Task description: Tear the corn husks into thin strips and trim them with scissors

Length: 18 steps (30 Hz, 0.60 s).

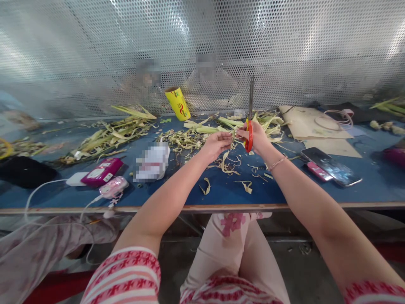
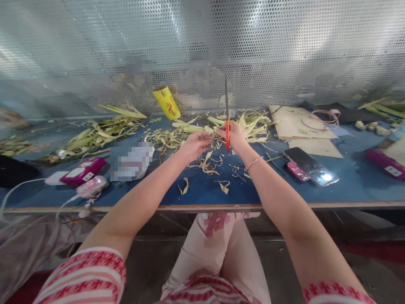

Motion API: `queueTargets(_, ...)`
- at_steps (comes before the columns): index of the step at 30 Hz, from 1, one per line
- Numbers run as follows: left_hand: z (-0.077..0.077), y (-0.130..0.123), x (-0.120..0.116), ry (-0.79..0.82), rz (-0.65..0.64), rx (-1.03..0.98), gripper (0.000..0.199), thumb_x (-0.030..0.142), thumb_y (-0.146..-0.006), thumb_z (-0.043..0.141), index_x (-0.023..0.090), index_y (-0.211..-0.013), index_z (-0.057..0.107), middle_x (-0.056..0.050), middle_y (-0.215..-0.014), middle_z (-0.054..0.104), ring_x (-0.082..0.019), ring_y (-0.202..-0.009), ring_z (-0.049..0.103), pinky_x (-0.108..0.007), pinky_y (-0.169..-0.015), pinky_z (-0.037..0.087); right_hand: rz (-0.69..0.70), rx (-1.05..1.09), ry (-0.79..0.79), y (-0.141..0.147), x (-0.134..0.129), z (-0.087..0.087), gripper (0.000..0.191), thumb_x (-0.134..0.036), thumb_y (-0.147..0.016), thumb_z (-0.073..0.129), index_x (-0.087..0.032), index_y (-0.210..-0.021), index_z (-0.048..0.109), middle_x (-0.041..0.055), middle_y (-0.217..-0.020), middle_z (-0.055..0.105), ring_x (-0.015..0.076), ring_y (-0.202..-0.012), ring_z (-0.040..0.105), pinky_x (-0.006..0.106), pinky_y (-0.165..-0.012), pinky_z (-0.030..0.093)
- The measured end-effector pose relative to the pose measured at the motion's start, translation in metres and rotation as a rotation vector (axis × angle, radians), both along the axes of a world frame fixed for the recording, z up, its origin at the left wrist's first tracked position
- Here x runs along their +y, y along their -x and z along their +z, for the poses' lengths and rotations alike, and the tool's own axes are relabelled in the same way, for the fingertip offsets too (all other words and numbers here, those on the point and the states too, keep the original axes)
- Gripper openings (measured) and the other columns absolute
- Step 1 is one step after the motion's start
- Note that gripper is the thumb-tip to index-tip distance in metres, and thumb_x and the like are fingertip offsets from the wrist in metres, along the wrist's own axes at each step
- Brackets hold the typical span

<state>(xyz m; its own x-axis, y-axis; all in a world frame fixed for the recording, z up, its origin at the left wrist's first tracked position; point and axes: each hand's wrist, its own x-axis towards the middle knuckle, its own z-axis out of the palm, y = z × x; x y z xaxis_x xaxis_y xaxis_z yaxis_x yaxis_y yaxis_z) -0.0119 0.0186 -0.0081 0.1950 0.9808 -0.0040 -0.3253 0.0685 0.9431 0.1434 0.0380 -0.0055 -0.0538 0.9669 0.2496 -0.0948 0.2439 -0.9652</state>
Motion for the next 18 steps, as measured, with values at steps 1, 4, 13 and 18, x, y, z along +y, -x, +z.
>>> queueTargets(1,-0.0004,0.0001,0.0000,-0.010,-0.008,0.012,0.025,-0.006,-0.066,0.066,0.012,-0.081,0.060,0.002,-0.073,0.063,-0.005,-0.064,0.061,-0.022,-0.066,0.048,0.001,-0.003,0.000,0.0002,-0.0002,0.0003,0.053,-0.041,-0.057,0.087,-0.023,-0.080,0.042,-0.0021,-0.079,0.064,0.0189,-0.082,0.069,0.032,-0.068,0.057)
queueTargets(4,-0.0011,0.0003,-0.0006,-0.026,-0.033,0.039,0.023,-0.005,-0.067,0.066,0.012,-0.081,0.060,0.003,-0.073,0.062,-0.004,-0.063,0.059,-0.021,-0.065,0.046,0.010,-0.021,-0.004,0.0006,-0.0010,0.0009,0.055,-0.044,-0.057,0.086,-0.024,-0.080,0.040,-0.0021,-0.077,0.062,0.0191,-0.081,0.069,0.032,-0.067,0.056)
queueTargets(13,-0.0040,0.0012,0.0005,-0.044,-0.091,0.118,0.009,0.014,-0.078,0.071,0.010,-0.076,0.064,0.000,-0.067,0.062,-0.004,-0.058,0.053,-0.021,-0.063,0.045,0.000,-0.058,-0.062,-0.0006,0.0006,0.0011,0.056,-0.050,-0.058,0.083,-0.024,-0.079,0.038,-0.0018,-0.075,0.058,0.0189,-0.078,0.068,0.032,-0.066,0.055)
queueTargets(18,-0.0064,0.0008,0.0026,-0.156,-0.011,0.173,0.014,0.014,-0.076,0.071,0.014,-0.074,0.057,0.003,-0.065,0.058,-0.002,-0.050,0.042,-0.019,-0.051,0.033,-0.006,-0.059,-0.067,-0.0040,0.0020,0.0028,0.056,-0.049,-0.060,0.082,-0.024,-0.080,0.036,-0.0014,-0.077,0.057,0.0198,-0.080,0.069,0.033,-0.066,0.056)
